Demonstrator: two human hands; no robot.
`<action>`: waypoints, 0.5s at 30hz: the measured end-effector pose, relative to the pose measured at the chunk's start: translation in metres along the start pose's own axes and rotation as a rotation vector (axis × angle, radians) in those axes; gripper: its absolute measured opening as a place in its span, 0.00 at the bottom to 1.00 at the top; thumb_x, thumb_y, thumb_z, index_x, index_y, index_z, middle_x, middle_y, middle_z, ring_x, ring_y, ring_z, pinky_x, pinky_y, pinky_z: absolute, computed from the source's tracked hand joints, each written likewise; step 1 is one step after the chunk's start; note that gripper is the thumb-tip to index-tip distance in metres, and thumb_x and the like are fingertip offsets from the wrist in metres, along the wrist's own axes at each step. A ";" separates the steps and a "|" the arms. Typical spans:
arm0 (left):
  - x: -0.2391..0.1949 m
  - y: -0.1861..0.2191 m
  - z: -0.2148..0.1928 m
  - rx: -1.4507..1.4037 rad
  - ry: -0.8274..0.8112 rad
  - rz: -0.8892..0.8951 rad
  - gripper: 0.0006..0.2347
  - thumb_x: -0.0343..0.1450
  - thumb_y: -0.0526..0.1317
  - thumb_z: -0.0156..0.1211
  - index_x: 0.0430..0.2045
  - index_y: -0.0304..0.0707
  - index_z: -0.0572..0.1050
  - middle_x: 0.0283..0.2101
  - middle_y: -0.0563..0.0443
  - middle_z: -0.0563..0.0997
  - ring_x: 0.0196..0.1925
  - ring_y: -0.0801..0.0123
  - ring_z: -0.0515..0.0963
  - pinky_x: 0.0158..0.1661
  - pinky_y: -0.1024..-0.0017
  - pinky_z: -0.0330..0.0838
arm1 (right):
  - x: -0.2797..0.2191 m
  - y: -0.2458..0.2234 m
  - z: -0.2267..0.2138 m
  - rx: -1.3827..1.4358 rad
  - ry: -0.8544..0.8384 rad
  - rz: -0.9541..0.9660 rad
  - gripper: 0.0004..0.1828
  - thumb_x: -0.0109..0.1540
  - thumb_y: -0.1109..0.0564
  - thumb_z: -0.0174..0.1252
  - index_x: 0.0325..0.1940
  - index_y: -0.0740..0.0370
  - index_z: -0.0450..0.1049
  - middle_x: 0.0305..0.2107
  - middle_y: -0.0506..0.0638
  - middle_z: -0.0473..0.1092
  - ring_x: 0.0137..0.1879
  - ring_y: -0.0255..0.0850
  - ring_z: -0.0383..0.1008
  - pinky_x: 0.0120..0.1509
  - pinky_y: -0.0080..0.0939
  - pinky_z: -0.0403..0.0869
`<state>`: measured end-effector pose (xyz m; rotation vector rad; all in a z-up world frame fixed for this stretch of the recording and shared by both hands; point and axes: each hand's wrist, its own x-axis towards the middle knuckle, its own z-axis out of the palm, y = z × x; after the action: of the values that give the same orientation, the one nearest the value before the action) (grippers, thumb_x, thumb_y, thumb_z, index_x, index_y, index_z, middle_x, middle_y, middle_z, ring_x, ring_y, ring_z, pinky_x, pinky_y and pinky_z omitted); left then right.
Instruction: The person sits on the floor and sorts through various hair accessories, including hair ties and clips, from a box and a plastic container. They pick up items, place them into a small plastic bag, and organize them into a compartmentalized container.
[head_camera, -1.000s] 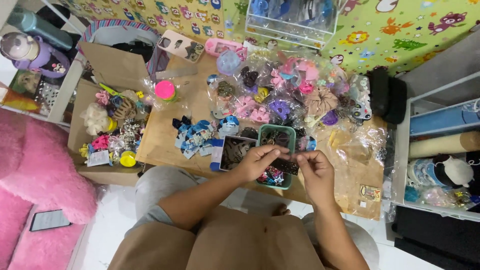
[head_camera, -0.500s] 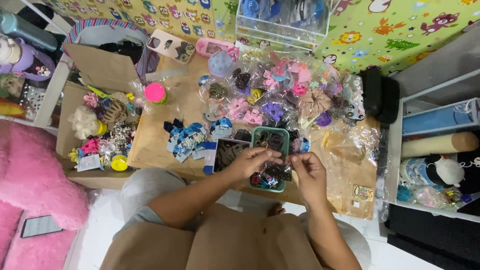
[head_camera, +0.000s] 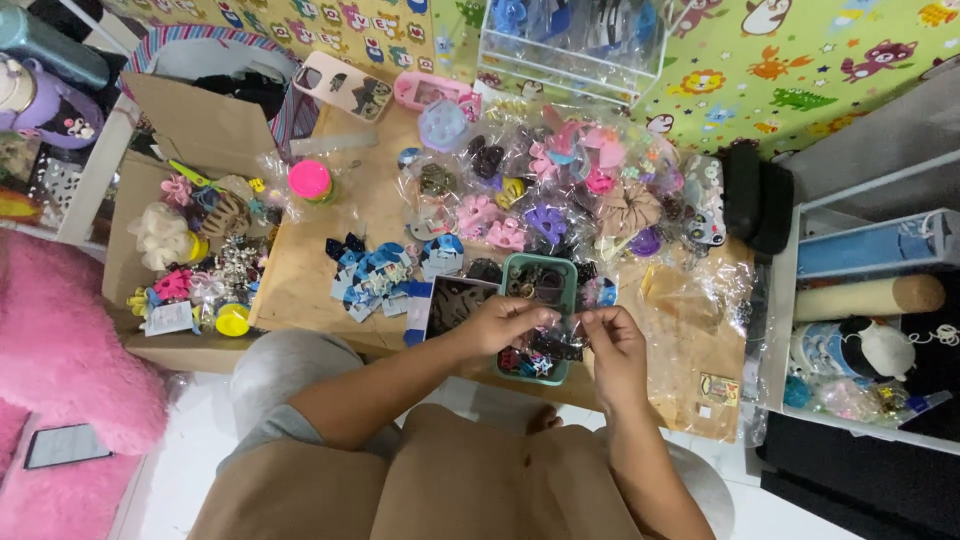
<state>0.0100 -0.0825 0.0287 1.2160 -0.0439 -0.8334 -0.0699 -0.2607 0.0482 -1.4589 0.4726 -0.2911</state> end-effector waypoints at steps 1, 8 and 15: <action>0.000 0.000 0.001 0.000 -0.001 0.002 0.14 0.73 0.44 0.67 0.45 0.32 0.82 0.33 0.46 0.84 0.28 0.75 0.81 0.29 0.75 0.82 | -0.001 0.000 -0.001 -0.001 0.000 -0.003 0.06 0.67 0.61 0.60 0.35 0.63 0.73 0.29 0.54 0.76 0.33 0.33 0.71 0.38 0.28 0.69; -0.009 0.009 0.000 0.079 0.037 0.034 0.12 0.73 0.46 0.65 0.42 0.36 0.84 0.33 0.43 0.85 0.29 0.75 0.79 0.31 0.73 0.81 | -0.011 -0.010 0.008 -0.054 0.021 -0.049 0.03 0.68 0.60 0.60 0.42 0.63 0.75 0.30 0.50 0.73 0.35 0.33 0.69 0.40 0.30 0.70; -0.015 0.000 -0.002 0.088 0.068 0.093 0.12 0.73 0.46 0.65 0.40 0.36 0.85 0.30 0.44 0.84 0.32 0.74 0.79 0.33 0.72 0.79 | -0.038 -0.044 0.032 -0.023 0.059 -0.073 0.10 0.69 0.57 0.57 0.51 0.64 0.72 0.34 0.44 0.64 0.40 0.31 0.68 0.45 0.29 0.73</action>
<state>0.0006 -0.0721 0.0340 1.3145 -0.0821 -0.7154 -0.0836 -0.2188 0.0977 -1.4951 0.4724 -0.3889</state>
